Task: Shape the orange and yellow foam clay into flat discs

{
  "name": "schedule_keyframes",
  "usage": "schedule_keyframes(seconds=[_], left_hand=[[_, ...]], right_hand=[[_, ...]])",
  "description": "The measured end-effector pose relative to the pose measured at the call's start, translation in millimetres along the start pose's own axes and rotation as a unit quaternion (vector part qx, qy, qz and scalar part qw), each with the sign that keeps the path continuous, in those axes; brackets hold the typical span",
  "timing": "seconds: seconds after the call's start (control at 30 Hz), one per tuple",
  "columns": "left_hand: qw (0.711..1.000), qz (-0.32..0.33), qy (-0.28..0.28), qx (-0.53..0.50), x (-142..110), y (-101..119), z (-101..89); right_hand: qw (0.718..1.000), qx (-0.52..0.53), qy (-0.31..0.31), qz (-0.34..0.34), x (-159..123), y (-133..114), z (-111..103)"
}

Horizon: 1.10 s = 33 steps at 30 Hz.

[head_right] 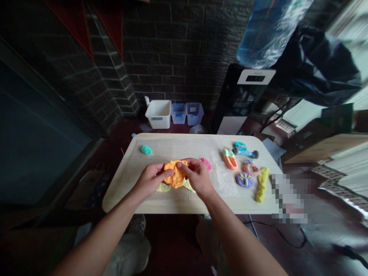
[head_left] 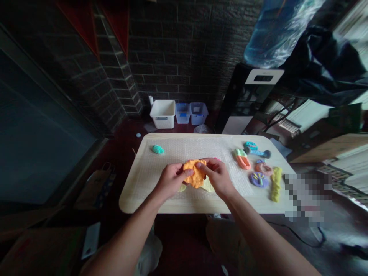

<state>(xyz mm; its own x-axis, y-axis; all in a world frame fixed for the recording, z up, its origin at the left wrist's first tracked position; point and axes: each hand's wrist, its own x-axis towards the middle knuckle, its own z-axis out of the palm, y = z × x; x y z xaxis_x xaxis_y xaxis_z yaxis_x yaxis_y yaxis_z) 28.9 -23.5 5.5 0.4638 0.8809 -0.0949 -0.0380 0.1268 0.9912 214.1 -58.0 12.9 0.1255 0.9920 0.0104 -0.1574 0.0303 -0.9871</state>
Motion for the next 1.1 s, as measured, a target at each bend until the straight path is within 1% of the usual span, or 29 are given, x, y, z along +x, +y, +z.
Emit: schedule_keyframes(seconds=[0.1,0.2,0.37,0.47,0.57,0.63,0.7,0.77,0.83,0.93,0.97,1.0,1.1], left_hand=[[0.997,-0.004,0.053,-0.062,-6.9,2.5,9.4],[0.990,0.026,0.102,-0.094,-7.7,3.8,20.2],[0.988,0.077,0.117,-0.063,1.4,-0.5,35.8],[0.988,0.107,0.108,-0.032,6.6,-2.7,37.9],[0.987,0.133,0.087,0.003,12.0,-2.7,32.9],[0.987,0.144,0.067,0.028,16.7,-2.2,27.1],[0.986,0.148,0.054,0.045,23.0,-1.2,21.0],[0.987,0.145,0.057,0.050,30.5,0.6,15.4],[0.989,0.126,0.068,0.021,37.6,3.1,11.1],[0.996,0.085,0.011,-0.040,44.0,6.8,7.8],[0.995,0.077,0.003,-0.059,44.8,7.5,7.5],[0.995,0.068,0.002,-0.076,45.0,7.9,7.5],[0.992,0.055,0.032,-0.107,44.3,7.5,8.0]], right_hand=[[0.999,0.009,0.036,-0.026,-8.3,3.7,2.1],[0.999,0.004,0.028,-0.026,-18.0,7.2,2.7],[0.999,-0.017,0.026,-0.022,-29.8,8.6,-0.9],[0.998,-0.036,0.043,-0.040,-29.9,5.9,-3.2],[0.994,-0.056,0.059,-0.071,-25.2,4.6,-4.6],[0.992,-0.068,0.053,-0.087,-19.6,5.1,-4.2],[0.993,-0.076,0.034,-0.089,-11.4,4.9,-2.2],[0.993,-0.080,0.018,-0.083,-0.4,2.3,0.6],[0.994,-0.080,0.006,-0.071,12.6,-2.7,3.3],[0.995,-0.066,0.032,-0.065,30.5,-9.7,5.6],[0.996,-0.061,0.039,-0.059,34.9,-10.5,6.1],[0.996,-0.056,0.043,-0.052,38.3,-10.3,6.5],[0.998,-0.040,0.048,-0.031,43.2,-5.3,7.6]])
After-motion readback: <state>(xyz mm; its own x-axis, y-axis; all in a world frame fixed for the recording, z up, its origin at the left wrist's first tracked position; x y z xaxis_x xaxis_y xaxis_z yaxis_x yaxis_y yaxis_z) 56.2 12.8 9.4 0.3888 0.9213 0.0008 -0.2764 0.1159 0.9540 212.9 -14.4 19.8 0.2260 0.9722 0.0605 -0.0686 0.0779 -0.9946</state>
